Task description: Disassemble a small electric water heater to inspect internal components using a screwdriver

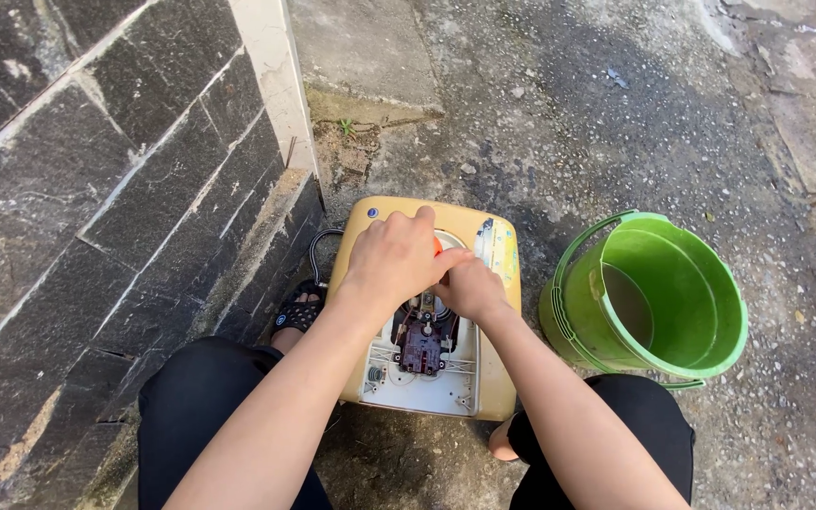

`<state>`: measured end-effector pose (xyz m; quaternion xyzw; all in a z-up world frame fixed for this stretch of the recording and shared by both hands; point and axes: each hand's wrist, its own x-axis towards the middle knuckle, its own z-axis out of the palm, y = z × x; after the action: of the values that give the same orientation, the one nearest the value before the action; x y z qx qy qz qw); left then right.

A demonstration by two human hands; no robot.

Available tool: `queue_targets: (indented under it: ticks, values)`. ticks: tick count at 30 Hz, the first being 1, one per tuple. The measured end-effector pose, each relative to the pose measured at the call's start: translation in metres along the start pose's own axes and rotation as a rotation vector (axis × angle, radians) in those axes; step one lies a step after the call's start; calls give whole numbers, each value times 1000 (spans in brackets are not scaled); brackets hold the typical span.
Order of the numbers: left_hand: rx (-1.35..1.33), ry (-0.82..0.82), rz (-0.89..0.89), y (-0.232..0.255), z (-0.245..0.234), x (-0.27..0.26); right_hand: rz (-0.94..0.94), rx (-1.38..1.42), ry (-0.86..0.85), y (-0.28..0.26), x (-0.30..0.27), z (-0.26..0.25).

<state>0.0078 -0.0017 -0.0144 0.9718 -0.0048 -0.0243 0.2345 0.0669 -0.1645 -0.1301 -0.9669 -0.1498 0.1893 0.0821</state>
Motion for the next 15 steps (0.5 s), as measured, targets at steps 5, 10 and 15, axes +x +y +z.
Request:
queue_targets:
  ticks: [5,10,15]
  values:
    - [11,-50,-75,3,-2,-2,25,-45,21,1,6,20]
    - [-57,-81,-66,9,-17,-15,54,-27,50,10,18,39]
    - [-88,-144,64,5,-8,-14,178,41,106,18,26,54]
